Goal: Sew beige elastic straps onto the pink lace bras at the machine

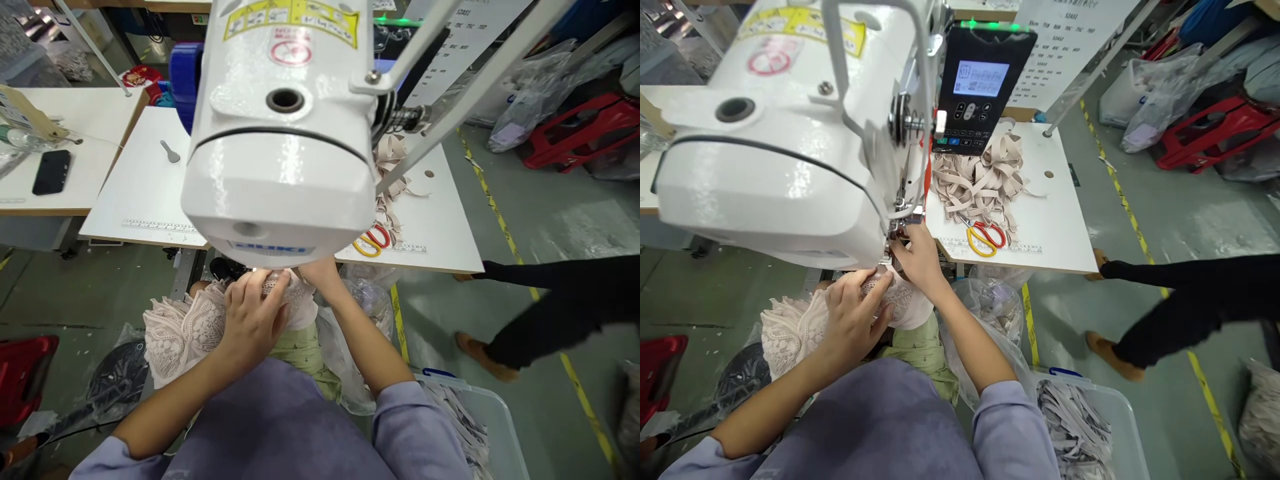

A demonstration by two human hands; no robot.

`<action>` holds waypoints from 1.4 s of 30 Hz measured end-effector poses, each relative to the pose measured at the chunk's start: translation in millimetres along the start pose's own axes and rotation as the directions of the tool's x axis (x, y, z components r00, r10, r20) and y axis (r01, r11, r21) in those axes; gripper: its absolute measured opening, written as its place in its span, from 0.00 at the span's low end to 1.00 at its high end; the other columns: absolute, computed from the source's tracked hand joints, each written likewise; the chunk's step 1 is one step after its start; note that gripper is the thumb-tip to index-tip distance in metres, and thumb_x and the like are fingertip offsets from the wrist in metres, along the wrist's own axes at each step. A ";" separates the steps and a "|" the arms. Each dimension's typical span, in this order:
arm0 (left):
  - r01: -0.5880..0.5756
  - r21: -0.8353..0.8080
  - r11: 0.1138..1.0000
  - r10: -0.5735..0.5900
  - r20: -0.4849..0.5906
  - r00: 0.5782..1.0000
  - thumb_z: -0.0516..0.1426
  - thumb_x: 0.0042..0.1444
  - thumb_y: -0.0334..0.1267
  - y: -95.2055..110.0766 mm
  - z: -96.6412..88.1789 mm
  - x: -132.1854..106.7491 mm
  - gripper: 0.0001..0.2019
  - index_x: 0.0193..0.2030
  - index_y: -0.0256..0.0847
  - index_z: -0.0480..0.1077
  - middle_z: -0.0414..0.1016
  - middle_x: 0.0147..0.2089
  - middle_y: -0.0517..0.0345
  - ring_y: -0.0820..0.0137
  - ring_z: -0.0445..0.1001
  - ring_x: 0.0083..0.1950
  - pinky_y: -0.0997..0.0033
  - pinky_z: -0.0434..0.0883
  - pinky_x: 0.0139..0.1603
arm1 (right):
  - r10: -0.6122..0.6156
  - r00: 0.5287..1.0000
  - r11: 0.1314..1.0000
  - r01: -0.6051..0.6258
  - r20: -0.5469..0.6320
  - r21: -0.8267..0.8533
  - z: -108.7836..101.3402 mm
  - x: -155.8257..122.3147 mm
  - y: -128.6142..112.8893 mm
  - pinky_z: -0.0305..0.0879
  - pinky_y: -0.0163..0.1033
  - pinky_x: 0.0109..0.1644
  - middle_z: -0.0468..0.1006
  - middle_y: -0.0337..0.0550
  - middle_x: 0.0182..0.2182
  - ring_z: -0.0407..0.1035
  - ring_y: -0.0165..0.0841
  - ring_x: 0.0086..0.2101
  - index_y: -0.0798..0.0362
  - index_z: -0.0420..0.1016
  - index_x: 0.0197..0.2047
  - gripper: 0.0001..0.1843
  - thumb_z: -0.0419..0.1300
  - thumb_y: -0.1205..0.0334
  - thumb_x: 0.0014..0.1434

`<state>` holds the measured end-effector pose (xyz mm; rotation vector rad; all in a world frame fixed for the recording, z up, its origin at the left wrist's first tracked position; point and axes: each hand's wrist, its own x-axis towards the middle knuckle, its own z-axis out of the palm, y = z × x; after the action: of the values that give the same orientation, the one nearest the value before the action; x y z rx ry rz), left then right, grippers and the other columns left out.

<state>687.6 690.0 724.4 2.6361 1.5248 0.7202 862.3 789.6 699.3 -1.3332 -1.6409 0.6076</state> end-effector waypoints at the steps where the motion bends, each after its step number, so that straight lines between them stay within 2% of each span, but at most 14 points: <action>1: 0.013 -0.018 1.000 -0.013 -0.022 1.000 0.58 0.64 0.38 -4.5 -0.7 -0.7 0.23 0.65 0.42 0.68 0.66 0.60 0.39 0.51 0.64 0.62 0.50 0.60 0.63 | 0.018 1.000 0.999 -0.017 -0.026 0.037 -1.2 -2.2 -1.3 0.72 0.48 0.51 0.78 0.48 0.40 0.71 0.41 0.44 0.50 0.73 0.39 0.10 0.54 0.54 0.65; 3: 0.078 -0.075 0.994 -0.085 -0.095 0.992 0.59 0.64 0.41 -16.4 -1.2 -0.9 0.22 0.63 0.40 0.68 0.66 0.59 0.38 0.51 0.65 0.62 0.49 0.61 0.63 | 0.048 0.997 0.992 -0.040 -0.068 0.120 -3.3 -10.2 -2.7 0.72 0.47 0.52 0.78 0.49 0.43 0.72 0.40 0.45 0.51 0.73 0.42 0.12 0.55 0.52 0.66; 5: 0.188 -0.203 0.961 -0.212 -0.104 0.972 0.58 0.64 0.44 -30.2 0.3 0.9 0.22 0.62 0.38 0.66 0.66 0.59 0.37 0.51 0.65 0.63 0.49 0.63 0.63 | 0.087 0.992 0.977 -0.066 -0.093 0.203 -4.1 -22.9 -1.7 0.72 0.46 0.53 0.77 0.51 0.48 0.72 0.39 0.46 0.52 0.72 0.46 0.13 0.56 0.51 0.67; 7: 0.285 -0.435 0.854 -0.306 0.023 0.952 0.56 0.66 0.49 -42.4 3.5 4.0 0.25 0.64 0.38 0.62 0.67 0.60 0.37 0.52 0.66 0.64 0.51 0.66 0.63 | 0.138 0.984 0.954 -0.103 -0.108 0.281 -3.0 -38.5 0.5 0.71 0.46 0.53 0.76 0.51 0.49 0.72 0.38 0.47 0.51 0.71 0.48 0.14 0.56 0.51 0.67; 9: 0.348 -0.653 0.673 -0.287 0.203 0.936 0.52 0.68 0.52 -50.9 7.2 7.2 0.26 0.66 0.39 0.58 0.69 0.60 0.39 0.55 0.71 0.61 0.55 0.70 0.60 | 0.171 0.980 0.930 -0.126 -0.103 0.346 -0.9 -54.0 1.7 0.71 0.46 0.53 0.76 0.50 0.48 0.72 0.38 0.48 0.50 0.70 0.47 0.14 0.57 0.49 0.67; 11: 0.406 -0.735 0.543 -0.249 0.321 0.914 0.50 0.68 0.54 -54.7 9.6 9.3 0.25 0.63 0.39 0.61 0.73 0.56 0.41 0.58 0.75 0.55 0.59 0.73 0.54 | 0.181 0.980 0.916 -0.140 -0.077 0.377 0.8 -66.6 0.0 0.72 0.46 0.52 0.75 0.49 0.46 0.72 0.39 0.48 0.50 0.69 0.45 0.14 0.58 0.48 0.67; 12: 0.434 -0.731 0.527 -0.253 0.353 0.901 0.51 0.68 0.55 -55.0 10.0 9.8 0.24 0.61 0.39 0.63 0.74 0.54 0.43 0.59 0.76 0.52 0.61 0.74 0.52 | 0.179 0.982 0.914 -0.142 -0.065 0.380 1.2 -71.4 -2.0 0.72 0.46 0.52 0.74 0.49 0.45 0.72 0.39 0.48 0.49 0.69 0.44 0.14 0.59 0.48 0.66; 16: 0.495 -0.660 0.565 -0.336 0.364 0.869 0.56 0.64 0.53 -50.7 7.6 8.6 0.22 0.55 0.38 0.66 0.76 0.49 0.47 0.62 0.77 0.45 0.66 0.73 0.42 | 0.117 0.991 0.930 -0.084 -0.071 0.359 0.5 -81.6 -12.2 0.71 0.45 0.51 0.73 0.47 0.43 0.71 0.39 0.47 0.49 0.69 0.42 0.13 0.62 0.49 0.65; 22: 0.515 -0.599 0.613 -0.397 0.330 0.857 0.57 0.63 0.53 -45.1 -0.5 3.9 0.20 0.51 0.39 0.67 0.75 0.46 0.51 0.65 0.75 0.42 0.69 0.71 0.39 | 0.067 0.995 0.943 -0.037 -0.080 0.330 0.6 -86.5 -16.8 0.68 0.44 0.51 0.73 0.46 0.43 0.70 0.38 0.46 0.49 0.69 0.43 0.12 0.63 0.50 0.64; 28: 0.466 -0.508 0.725 -0.370 0.283 0.885 0.57 0.64 0.52 -44.3 -9.3 3.1 0.18 0.48 0.38 0.71 0.73 0.40 0.55 0.68 0.70 0.37 0.69 0.67 0.38 | 0.084 0.995 0.947 -0.063 -0.053 0.315 3.7 -94.0 -9.0 0.69 0.45 0.51 0.73 0.46 0.44 0.71 0.39 0.47 0.48 0.69 0.47 0.15 0.64 0.49 0.63; 34: 0.484 -0.562 0.670 -0.381 0.299 0.875 0.57 0.64 0.52 -44.9 -9.2 3.1 0.17 0.47 0.39 0.70 0.71 0.41 0.55 0.69 0.69 0.36 0.70 0.68 0.35 | 0.048 0.998 0.975 -0.039 -0.037 0.219 1.3 -103.0 -0.3 0.68 0.48 0.54 0.74 0.49 0.47 0.70 0.42 0.49 0.49 0.69 0.50 0.20 0.63 0.44 0.63; 39: 0.494 -0.583 0.645 -0.399 0.295 0.868 0.56 0.64 0.51 -41.6 -13.4 1.5 0.15 0.44 0.39 0.69 0.69 0.41 0.55 0.69 0.70 0.37 0.70 0.69 0.35 | 0.022 0.998 0.995 -0.027 0.060 0.092 0.6 -109.0 7.3 0.66 0.51 0.56 0.75 0.52 0.50 0.69 0.45 0.51 0.49 0.70 0.56 0.26 0.58 0.39 0.65; 42: 0.502 -0.582 0.640 -0.388 0.318 0.865 0.55 0.65 0.51 -41.6 -16.4 3.0 0.15 0.44 0.39 0.69 0.69 0.41 0.55 0.69 0.70 0.37 0.70 0.69 0.35 | 0.025 0.995 0.999 -0.027 0.096 0.029 -1.9 -112.0 16.9 0.68 0.51 0.55 0.76 0.53 0.50 0.70 0.46 0.51 0.49 0.70 0.57 0.25 0.56 0.40 0.67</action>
<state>648.3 710.8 730.4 1.6657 1.4398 0.7741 872.9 688.9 648.6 -1.3227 -1.6863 0.7193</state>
